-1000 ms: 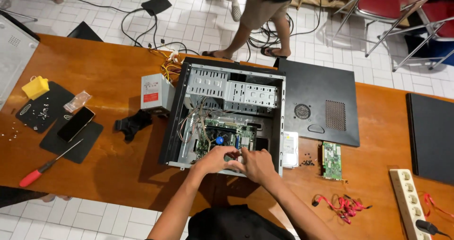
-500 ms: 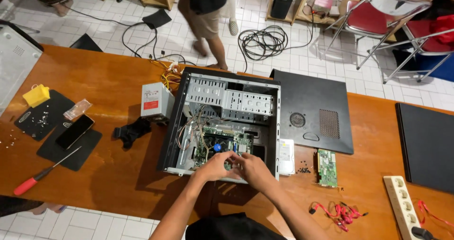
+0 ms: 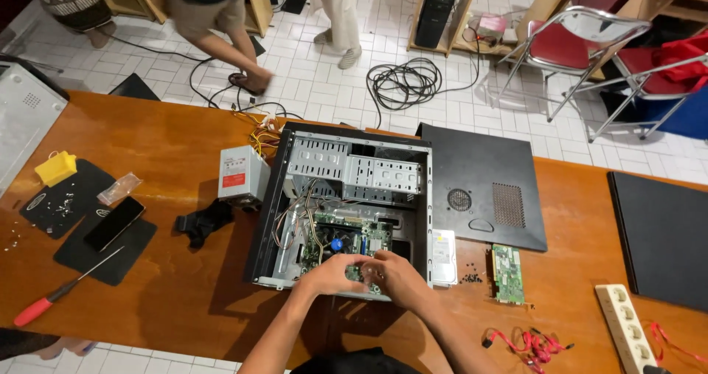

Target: Securing a motherboard into a computer case using a screwdriver and screws on a repair bench.

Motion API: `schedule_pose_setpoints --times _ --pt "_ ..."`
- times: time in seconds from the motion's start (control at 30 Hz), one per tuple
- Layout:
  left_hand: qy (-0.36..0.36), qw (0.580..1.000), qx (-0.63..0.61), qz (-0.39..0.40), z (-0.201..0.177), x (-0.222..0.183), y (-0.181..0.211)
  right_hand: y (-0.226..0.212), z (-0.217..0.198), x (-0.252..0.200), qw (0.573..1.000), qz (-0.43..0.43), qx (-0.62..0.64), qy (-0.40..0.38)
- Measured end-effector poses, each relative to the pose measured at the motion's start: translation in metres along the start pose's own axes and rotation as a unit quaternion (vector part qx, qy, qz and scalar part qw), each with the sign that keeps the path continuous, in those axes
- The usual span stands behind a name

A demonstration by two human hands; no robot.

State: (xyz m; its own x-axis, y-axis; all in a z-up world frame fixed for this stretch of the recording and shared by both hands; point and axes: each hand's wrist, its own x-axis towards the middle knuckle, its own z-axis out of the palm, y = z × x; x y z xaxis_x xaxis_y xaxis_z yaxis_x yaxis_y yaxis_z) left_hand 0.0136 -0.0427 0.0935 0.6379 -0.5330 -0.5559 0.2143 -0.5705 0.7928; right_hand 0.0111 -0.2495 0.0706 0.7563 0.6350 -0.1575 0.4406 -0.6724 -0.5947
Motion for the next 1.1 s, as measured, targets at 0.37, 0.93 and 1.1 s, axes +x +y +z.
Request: schedule_pose_setpoints --times 0.37,0.93,1.1 --pt "0.108 0.989 0.013 0.096 0.011 0.014 -0.035 -0.011 0.017 -0.001 0.996 0.003 -0.007 0.094" --pt "0.173 0.974 0.072 0.128 0.022 0.003 -0.032 -0.017 0.008 -0.012 0.997 0.011 0.042 0.07" --pt "0.155 0.968 0.149 0.132 0.026 0.01 -0.035 0.019 0.035 -0.008 0.987 -0.065 -0.032 0.141"
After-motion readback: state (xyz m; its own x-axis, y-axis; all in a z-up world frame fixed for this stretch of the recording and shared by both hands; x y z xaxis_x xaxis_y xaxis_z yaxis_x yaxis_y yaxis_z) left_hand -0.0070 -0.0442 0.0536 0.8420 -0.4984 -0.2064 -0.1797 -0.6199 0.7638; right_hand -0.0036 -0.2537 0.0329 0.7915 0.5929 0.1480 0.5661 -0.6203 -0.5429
